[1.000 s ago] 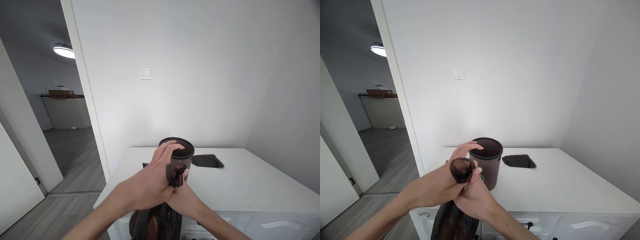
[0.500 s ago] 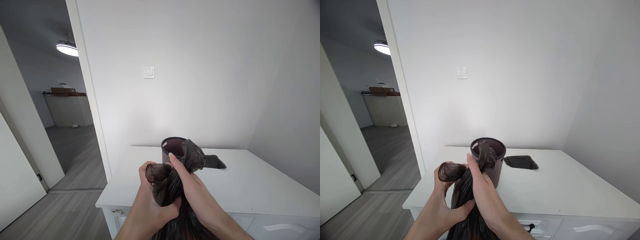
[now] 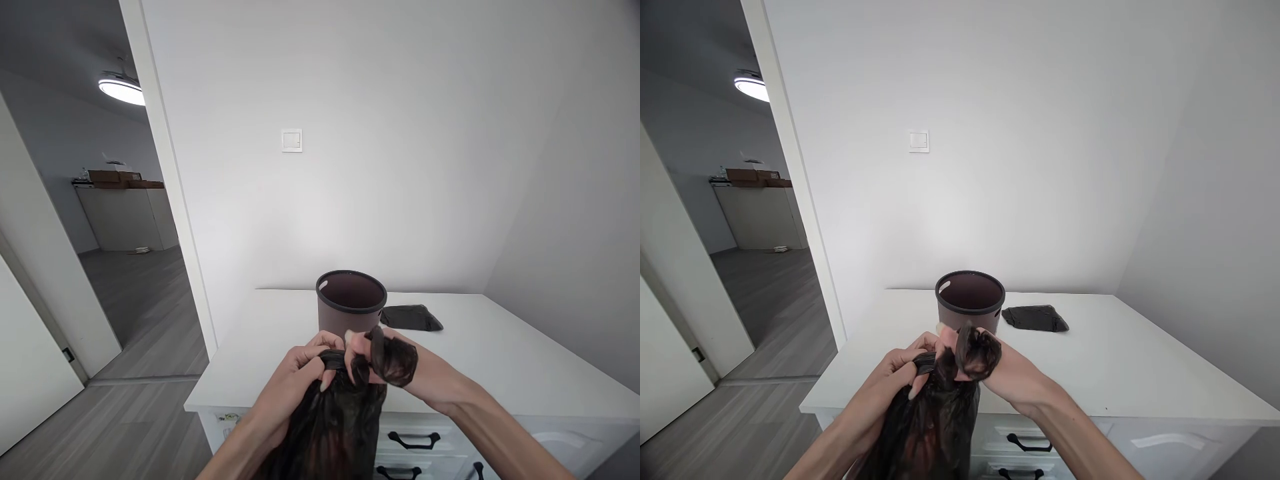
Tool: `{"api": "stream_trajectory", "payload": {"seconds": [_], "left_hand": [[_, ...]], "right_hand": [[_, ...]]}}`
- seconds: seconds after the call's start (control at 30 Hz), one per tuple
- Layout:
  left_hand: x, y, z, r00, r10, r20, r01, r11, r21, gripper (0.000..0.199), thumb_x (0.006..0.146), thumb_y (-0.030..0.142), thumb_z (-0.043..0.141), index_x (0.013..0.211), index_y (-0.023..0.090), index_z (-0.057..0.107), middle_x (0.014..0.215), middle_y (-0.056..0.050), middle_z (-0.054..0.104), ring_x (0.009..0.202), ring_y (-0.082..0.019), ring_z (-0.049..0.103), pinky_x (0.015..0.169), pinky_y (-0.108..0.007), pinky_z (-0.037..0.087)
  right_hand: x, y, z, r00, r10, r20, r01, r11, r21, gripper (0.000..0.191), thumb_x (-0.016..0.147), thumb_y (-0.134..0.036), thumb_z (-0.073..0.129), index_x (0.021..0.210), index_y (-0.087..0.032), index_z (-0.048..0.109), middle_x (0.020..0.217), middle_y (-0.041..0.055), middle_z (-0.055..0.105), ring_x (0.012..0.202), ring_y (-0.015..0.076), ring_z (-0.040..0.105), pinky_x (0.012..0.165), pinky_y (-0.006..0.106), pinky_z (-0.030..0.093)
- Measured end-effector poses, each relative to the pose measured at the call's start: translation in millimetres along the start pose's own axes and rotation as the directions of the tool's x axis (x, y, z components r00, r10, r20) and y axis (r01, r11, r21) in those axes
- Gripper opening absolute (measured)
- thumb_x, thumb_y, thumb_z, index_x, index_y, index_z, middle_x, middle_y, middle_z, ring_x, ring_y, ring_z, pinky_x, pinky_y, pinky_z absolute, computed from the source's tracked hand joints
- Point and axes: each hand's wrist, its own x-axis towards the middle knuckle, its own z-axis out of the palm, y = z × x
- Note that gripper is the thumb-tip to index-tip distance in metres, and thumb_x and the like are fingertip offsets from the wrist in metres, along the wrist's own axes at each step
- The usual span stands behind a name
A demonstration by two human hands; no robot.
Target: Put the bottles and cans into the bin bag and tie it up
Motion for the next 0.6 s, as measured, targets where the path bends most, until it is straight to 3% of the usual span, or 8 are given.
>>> {"api": "stream_trajectory", "payload": {"seconds": [0.07,0.13,0.23,0.3,0.37,0.47,0.53,0.6], "left_hand": [[3,-3,-0.7,0.998,-0.052,-0.021,0.051,0.997,-0.058,0.032,0.085,0.029,0.057,0.059,0.019,0.041,0.079,0.0,0.046,0.071,-0.014,0.039,0.064,-0.025,0.034],[4,-4,0.8,0.996,-0.068,-0.058,0.067,0.997,-0.024,0.033,0.088,0.036,0.054,0.063,0.021,0.04,0.07,0.002,0.039,0.068,-0.014,0.035,0.065,-0.025,0.033],[3,-1,7.8,0.997,-0.004,-0.078,0.016,0.989,0.145,0.03,0.091,0.034,0.045,0.065,0.021,0.04,0.07,0.002,0.038,0.07,-0.016,0.036,0.067,-0.026,0.033],[0,2,15.9,0.996,0.068,-0.061,-0.048,0.959,0.281,0.027,0.09,0.03,0.042,0.065,0.021,0.041,0.073,0.001,0.042,0.073,-0.017,0.039,0.068,-0.028,0.033],[-3,3,25.6,0.989,0.145,-0.011,-0.128,0.905,0.405,0.029,0.092,0.031,0.043,0.064,0.022,0.041,0.073,0.0,0.044,0.076,-0.019,0.042,0.07,-0.03,0.034],[-4,-1,38.8,0.984,0.174,0.029,-0.164,0.844,0.511,0.044,0.101,0.045,0.038,0.063,0.023,0.045,0.069,-0.002,0.049,0.081,-0.022,0.046,0.077,-0.033,0.036],[-2,-7,44.4,0.989,0.138,-0.056,-0.091,0.862,0.498,0.051,0.104,0.054,0.035,0.066,0.023,0.051,0.071,-0.002,0.053,0.081,-0.023,0.048,0.078,-0.034,0.037],[1,-12,48.0,0.989,0.096,-0.114,-0.042,0.914,0.405,0.051,0.102,0.061,0.04,0.073,0.023,0.058,0.075,-0.002,0.057,0.079,-0.021,0.05,0.077,-0.032,0.04]], "right_hand": [[-7,0,-6,0.994,-0.006,0.112,0.005,1.0,0.011,0.043,0.1,-0.057,0.054,0.087,-0.022,0.076,0.088,0.0051,0.071,0.084,0.0199,0.064,0.075,0.031,0.053],[-13,4,-7,0.992,-0.074,0.101,0.075,0.997,-0.007,0.033,0.101,-0.049,0.055,0.1,-0.023,0.077,0.095,0.0051,0.074,0.086,0.0198,0.066,0.076,0.03,0.052],[-21,19,0,0.977,-0.17,-0.131,0.151,0.978,-0.147,0.017,0.097,-0.032,0.061,0.11,-0.026,0.071,0.086,0.0014,0.076,0.078,0.0186,0.069,0.072,0.028,0.052],[-26,33,8,0.913,-0.243,-0.327,0.153,0.948,-0.278,0.017,0.092,-0.018,0.061,0.106,-0.026,0.068,0.083,-0.0002,0.077,0.072,0.0176,0.07,0.064,0.026,0.052],[-29,47,14,0.784,-0.418,-0.459,0.221,0.879,-0.423,0.022,0.089,-0.009,0.058,0.099,-0.026,0.068,0.091,0.0019,0.079,0.075,0.0179,0.073,0.063,0.025,0.054],[-32,60,22,0.491,-0.726,-0.481,0.354,0.671,-0.651,0.026,0.089,-0.002,0.058,0.097,-0.025,0.069,0.099,0.0048,0.078,0.081,0.0179,0.075,0.065,0.025,0.058],[-32,63,27,0.323,-0.82,-0.472,0.348,0.567,-0.747,0.028,0.088,0.002,0.061,0.095,-0.023,0.07,0.098,0.0054,0.077,0.078,0.0165,0.074,0.062,0.025,0.057],[-31,62,32,0.225,-0.848,-0.48,0.305,0.529,-0.792,0.03,0.086,0.006,0.062,0.092,-0.022,0.071,0.095,0.0053,0.074,0.075,0.0154,0.071,0.059,0.025,0.055]]}}
